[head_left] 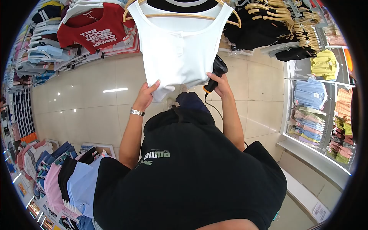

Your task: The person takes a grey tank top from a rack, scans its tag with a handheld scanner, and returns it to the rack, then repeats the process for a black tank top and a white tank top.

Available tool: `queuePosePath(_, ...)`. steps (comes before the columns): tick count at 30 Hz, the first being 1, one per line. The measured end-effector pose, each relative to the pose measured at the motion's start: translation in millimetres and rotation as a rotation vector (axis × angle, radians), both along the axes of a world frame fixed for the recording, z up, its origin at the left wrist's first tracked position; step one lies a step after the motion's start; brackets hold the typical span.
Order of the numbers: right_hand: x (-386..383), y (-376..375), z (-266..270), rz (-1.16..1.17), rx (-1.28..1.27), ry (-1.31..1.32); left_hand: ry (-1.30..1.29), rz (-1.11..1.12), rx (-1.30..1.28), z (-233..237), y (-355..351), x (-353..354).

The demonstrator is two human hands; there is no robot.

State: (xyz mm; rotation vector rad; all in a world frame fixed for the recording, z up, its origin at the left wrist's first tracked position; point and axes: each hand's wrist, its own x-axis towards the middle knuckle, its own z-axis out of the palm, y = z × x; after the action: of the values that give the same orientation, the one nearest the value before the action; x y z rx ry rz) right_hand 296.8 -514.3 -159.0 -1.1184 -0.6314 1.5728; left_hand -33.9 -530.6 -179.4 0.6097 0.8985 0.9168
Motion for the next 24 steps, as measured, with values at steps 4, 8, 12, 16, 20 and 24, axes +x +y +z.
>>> queuePosePath(4,1.7,-4.4,3.5,0.044,-0.014,-0.056,-0.083,0.021,-0.012,-11.8,-2.3,0.7)
queuePosePath(8,7.9,-5.1,-4.1,0.105,-0.018,-0.134,-0.059,0.011,-0.04,-12.2,-5.6,0.4)
queuePosePath(12,10.2,-8.2,-2.2,0.153,-0.042,-0.199,0.022,0.002,-0.015,-8.1,-7.3,-0.5)
queuePosePath(16,12.0,-11.9,-7.1,0.124,-0.05,-0.187,0.087,0.052,0.013,-3.0,-7.5,0.9)
queuePosePath(20,13.2,-14.9,-10.8,0.039,-0.024,-0.101,0.107,0.058,-0.01,-9.0,-8.7,-7.1)
queuePosePath(24,20.9,-18.3,-11.5,0.069,0.008,-0.166,0.141,0.065,-0.03,-9.1,-9.0,-13.4)
